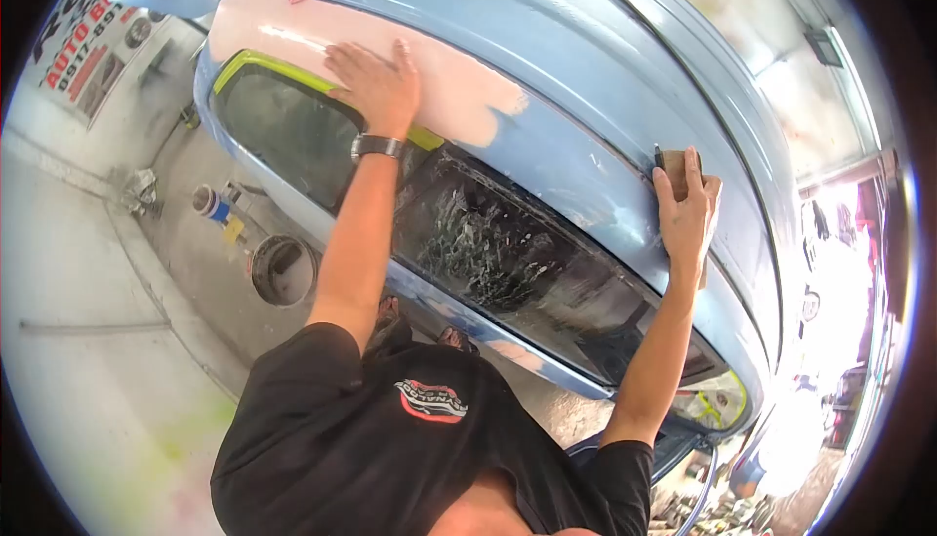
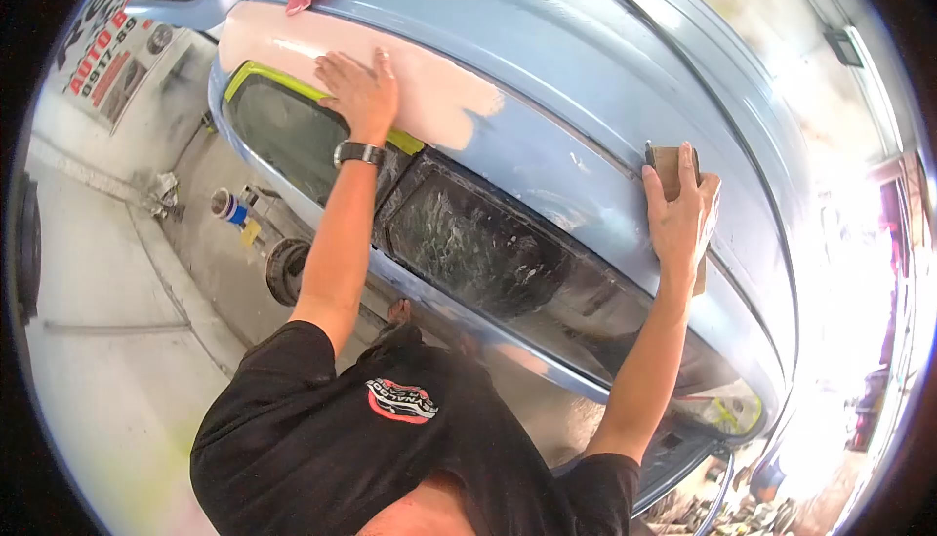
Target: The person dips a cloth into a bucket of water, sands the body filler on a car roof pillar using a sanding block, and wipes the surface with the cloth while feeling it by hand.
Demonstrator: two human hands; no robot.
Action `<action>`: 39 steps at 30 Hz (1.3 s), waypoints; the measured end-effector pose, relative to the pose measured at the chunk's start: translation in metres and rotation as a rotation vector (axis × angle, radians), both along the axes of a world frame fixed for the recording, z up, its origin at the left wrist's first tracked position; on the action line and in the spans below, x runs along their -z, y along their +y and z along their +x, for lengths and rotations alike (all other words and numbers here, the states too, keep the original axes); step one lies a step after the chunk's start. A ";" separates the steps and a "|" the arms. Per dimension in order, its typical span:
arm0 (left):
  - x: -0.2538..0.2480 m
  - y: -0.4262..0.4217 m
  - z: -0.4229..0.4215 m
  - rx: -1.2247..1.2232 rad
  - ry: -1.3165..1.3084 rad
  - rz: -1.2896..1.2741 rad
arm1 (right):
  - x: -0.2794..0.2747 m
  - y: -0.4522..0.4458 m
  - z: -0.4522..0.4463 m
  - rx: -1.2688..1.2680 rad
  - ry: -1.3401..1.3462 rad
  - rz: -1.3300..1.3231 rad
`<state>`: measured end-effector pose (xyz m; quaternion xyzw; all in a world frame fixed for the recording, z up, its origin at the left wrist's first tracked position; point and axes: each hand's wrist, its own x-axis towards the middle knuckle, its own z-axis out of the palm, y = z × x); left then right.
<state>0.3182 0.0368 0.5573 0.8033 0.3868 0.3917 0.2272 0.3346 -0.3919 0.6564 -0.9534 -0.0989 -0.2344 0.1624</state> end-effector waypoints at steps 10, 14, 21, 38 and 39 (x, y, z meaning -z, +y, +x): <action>0.004 -0.157 -0.019 0.068 -0.070 0.102 | -0.001 -0.004 -0.002 -0.049 -0.022 -0.077; 0.003 -0.206 -0.032 0.157 -0.108 0.119 | 0.000 -0.005 -0.002 -0.057 -0.040 -0.080; 0.003 -0.279 -0.058 0.374 -0.111 0.101 | 0.001 -0.006 -0.002 -0.053 -0.049 -0.091; -0.013 -0.025 0.001 -0.070 0.116 -0.127 | 0.003 -0.008 -0.007 -0.058 -0.045 -0.070; -0.018 0.004 0.003 -0.111 0.119 -0.175 | 0.002 -0.008 -0.006 -0.061 -0.040 -0.069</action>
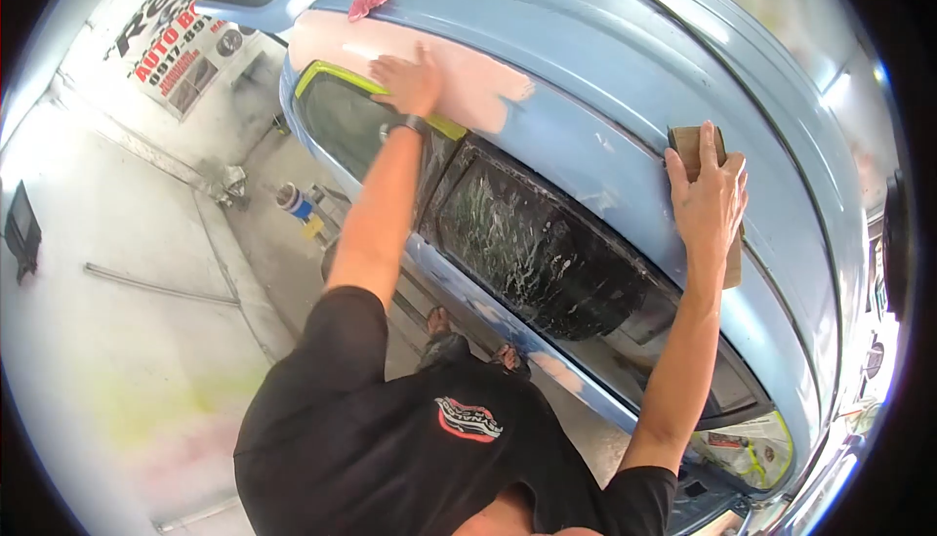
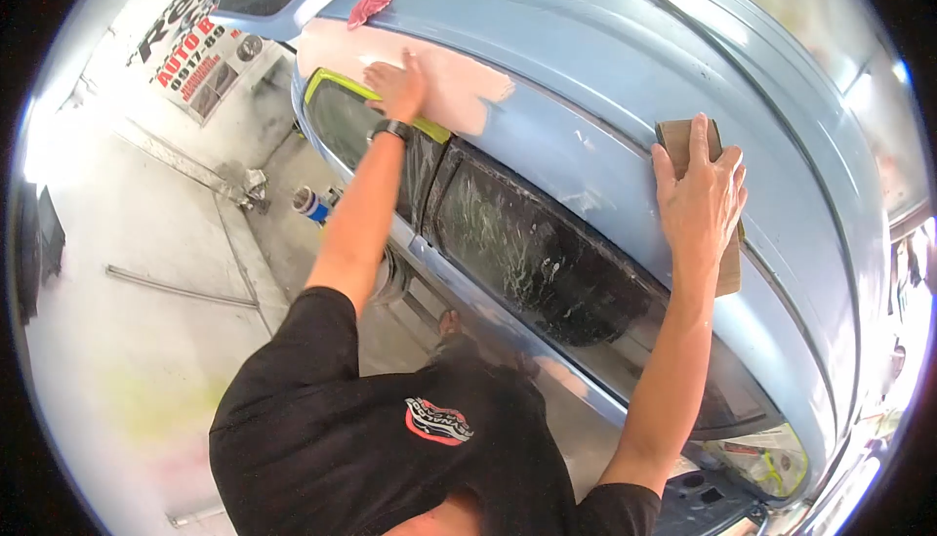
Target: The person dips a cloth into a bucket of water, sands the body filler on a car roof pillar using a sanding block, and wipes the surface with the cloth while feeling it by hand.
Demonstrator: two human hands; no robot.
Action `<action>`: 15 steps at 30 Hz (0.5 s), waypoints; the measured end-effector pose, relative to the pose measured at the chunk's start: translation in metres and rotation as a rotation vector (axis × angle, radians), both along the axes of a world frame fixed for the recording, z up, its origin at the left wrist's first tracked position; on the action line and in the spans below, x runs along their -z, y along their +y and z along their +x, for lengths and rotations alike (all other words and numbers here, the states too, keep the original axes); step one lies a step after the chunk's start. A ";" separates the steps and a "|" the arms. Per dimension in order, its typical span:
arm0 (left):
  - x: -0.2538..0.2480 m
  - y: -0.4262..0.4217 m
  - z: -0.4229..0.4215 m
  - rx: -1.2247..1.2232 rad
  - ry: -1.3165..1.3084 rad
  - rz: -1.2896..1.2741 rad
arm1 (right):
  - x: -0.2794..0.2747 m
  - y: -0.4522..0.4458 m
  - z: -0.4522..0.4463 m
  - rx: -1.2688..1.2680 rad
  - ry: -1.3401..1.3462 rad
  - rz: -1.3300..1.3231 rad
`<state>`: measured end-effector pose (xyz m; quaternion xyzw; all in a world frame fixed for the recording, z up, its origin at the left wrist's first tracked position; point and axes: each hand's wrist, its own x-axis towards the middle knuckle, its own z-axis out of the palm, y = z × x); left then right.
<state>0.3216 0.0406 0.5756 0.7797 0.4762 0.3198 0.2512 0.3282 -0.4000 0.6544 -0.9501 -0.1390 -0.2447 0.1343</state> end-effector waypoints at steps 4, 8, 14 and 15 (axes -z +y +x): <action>0.008 0.037 0.006 -0.011 -0.075 0.011 | -0.001 0.000 0.000 0.002 0.003 0.008; 0.017 -0.034 -0.003 0.089 -0.045 0.158 | -0.001 0.000 -0.001 0.003 0.012 0.009; 0.030 -0.163 -0.029 0.256 -0.109 0.288 | -0.001 0.001 -0.001 -0.002 -0.028 0.009; 0.027 -0.182 -0.035 0.283 -0.125 0.277 | -0.002 0.001 -0.002 -0.001 -0.010 0.015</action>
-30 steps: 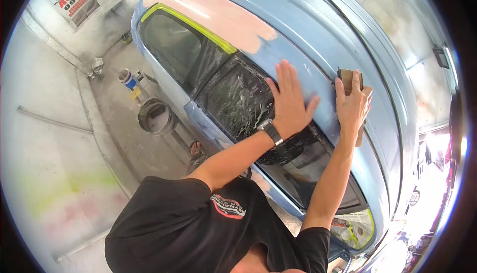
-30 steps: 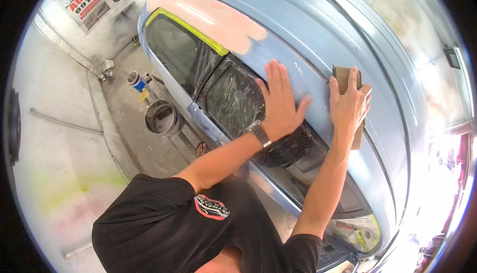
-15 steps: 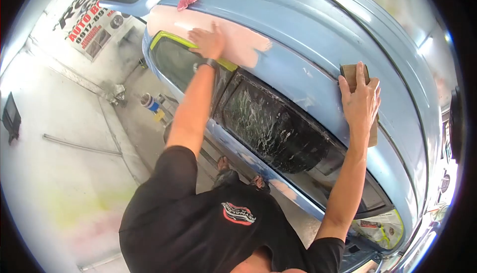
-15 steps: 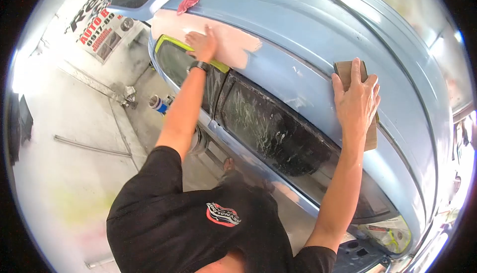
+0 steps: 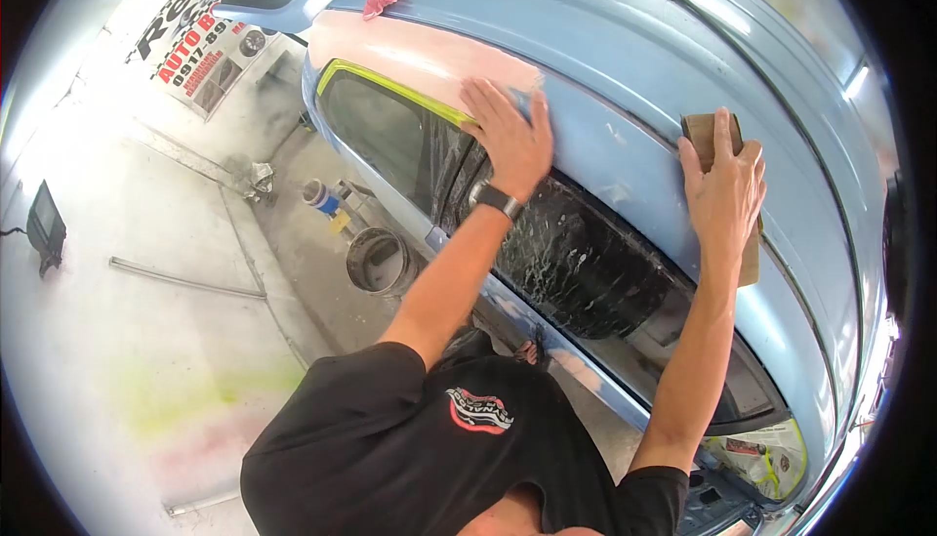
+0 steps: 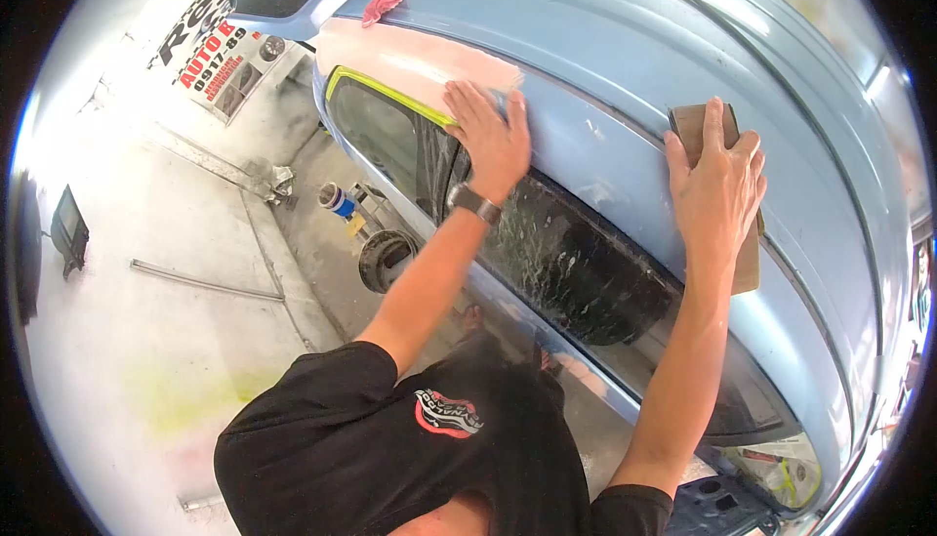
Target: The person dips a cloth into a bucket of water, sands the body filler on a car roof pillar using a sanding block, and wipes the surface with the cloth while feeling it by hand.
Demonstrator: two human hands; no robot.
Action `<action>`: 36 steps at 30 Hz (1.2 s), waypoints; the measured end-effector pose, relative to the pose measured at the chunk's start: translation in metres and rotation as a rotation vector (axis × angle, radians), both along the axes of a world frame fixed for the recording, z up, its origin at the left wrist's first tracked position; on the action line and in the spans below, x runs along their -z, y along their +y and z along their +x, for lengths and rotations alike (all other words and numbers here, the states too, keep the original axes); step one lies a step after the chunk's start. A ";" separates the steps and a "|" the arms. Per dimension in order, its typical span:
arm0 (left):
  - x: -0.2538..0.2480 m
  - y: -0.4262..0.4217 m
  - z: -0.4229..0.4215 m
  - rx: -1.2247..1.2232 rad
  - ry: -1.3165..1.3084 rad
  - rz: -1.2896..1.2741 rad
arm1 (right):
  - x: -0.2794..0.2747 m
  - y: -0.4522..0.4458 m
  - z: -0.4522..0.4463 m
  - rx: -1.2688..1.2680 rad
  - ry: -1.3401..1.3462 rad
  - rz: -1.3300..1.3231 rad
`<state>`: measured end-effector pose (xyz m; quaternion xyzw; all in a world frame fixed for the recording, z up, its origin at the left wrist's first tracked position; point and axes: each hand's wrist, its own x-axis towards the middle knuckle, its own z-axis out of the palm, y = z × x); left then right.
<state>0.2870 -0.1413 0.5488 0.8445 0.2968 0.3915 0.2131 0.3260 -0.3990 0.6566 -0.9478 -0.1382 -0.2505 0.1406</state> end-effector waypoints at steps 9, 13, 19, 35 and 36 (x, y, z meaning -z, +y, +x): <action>0.005 -0.119 -0.045 0.340 -0.019 0.029 | 0.004 -0.002 0.003 -0.004 -0.047 -0.016; 0.005 -0.130 -0.064 0.508 -0.002 0.032 | 0.003 -0.004 0.003 -0.014 -0.047 0.002; 0.007 -0.039 -0.042 0.410 0.040 0.198 | 0.003 -0.005 0.001 -0.109 -0.034 0.079; -0.004 0.305 0.023 0.309 -0.090 0.389 | -0.027 0.122 -0.001 -0.795 0.054 -0.233; -0.007 0.321 0.023 0.322 -0.105 0.396 | -0.025 0.133 0.004 -0.827 0.036 -0.241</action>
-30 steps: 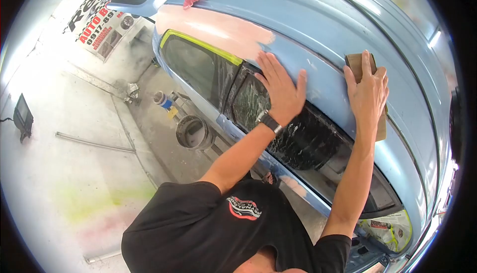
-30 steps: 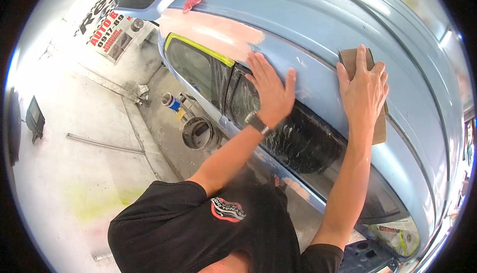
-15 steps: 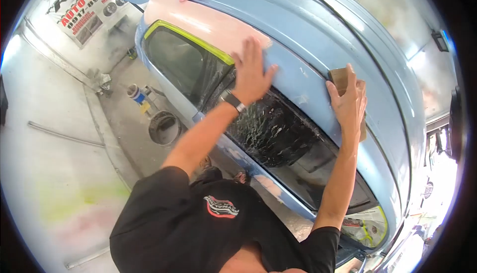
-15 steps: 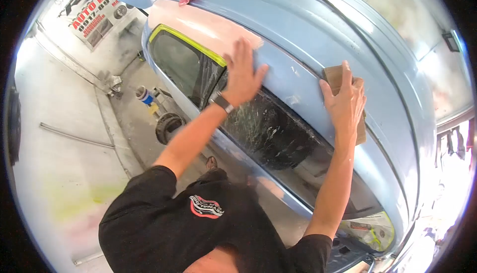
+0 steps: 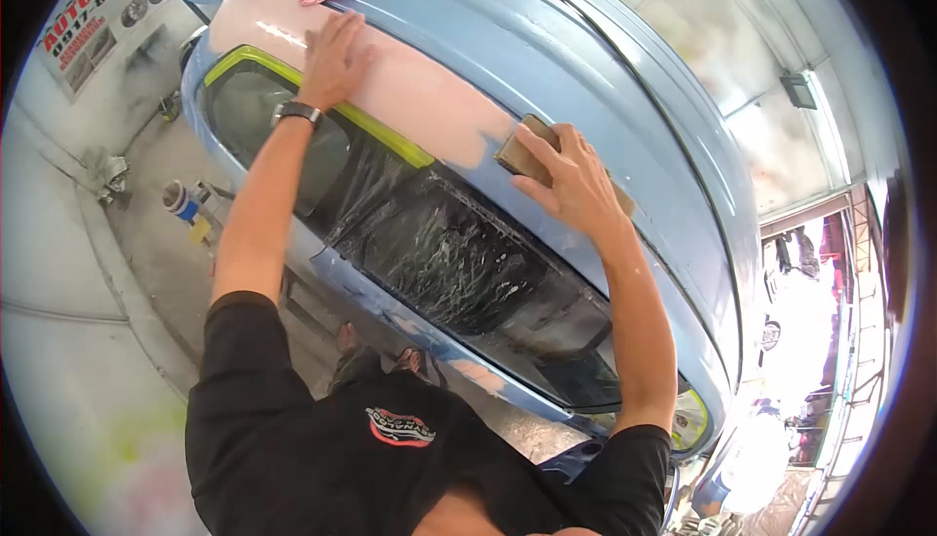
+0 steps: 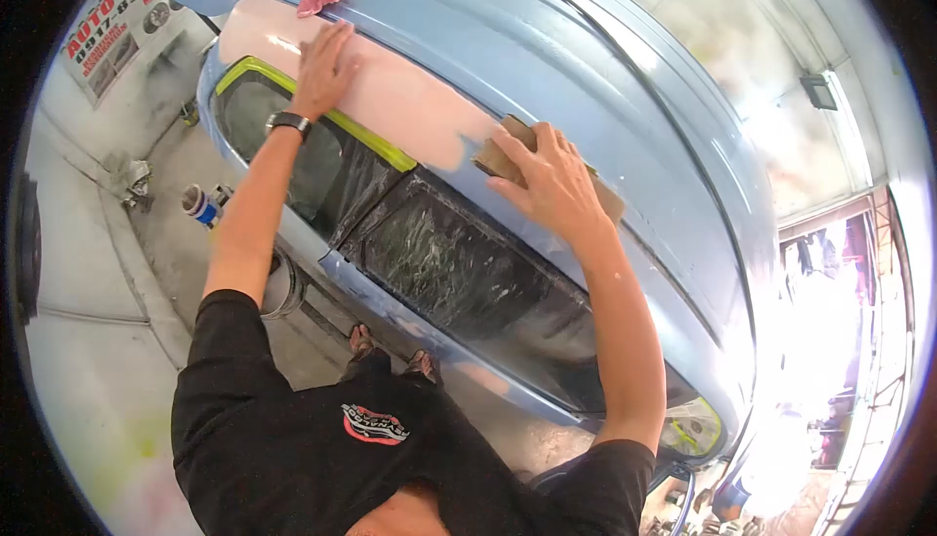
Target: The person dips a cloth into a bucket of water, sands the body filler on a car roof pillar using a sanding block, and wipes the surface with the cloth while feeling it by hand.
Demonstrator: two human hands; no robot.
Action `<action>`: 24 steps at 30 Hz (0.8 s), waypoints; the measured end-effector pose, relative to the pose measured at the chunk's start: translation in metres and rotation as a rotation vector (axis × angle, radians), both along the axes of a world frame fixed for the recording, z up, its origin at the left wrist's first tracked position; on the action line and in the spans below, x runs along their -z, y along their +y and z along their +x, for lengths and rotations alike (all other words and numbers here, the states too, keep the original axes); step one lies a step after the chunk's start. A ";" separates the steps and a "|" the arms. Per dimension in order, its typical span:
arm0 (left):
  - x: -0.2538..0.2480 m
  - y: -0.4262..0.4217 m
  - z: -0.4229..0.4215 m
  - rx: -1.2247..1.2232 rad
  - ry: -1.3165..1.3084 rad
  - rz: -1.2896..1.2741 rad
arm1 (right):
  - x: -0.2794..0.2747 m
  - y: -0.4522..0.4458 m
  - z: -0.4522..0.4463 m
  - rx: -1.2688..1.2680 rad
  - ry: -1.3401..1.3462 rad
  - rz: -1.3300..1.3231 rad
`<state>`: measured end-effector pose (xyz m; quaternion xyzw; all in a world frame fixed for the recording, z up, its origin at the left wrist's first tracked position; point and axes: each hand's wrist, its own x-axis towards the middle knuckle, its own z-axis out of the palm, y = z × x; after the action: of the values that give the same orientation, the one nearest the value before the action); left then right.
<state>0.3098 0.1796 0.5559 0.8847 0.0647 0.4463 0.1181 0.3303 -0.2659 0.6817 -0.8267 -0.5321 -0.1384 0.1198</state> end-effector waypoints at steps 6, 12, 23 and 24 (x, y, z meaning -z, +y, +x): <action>-0.010 0.054 0.004 -0.005 -0.048 0.063 | 0.000 0.017 0.026 -0.050 -0.005 -0.062; -0.014 0.054 0.001 0.027 -0.027 0.032 | 0.005 0.177 0.049 -0.119 -0.058 -0.019; -0.030 0.057 0.009 0.118 -0.145 0.104 | 0.001 0.035 0.049 -0.133 0.074 -0.049; -0.029 0.057 0.009 0.131 -0.156 0.101 | 0.002 0.045 0.058 -0.155 0.046 -0.056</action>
<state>0.3192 0.2370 0.5846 0.8545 -0.0251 0.5077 0.1068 0.3880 -0.2214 0.6794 -0.7890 -0.5952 -0.0950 0.1192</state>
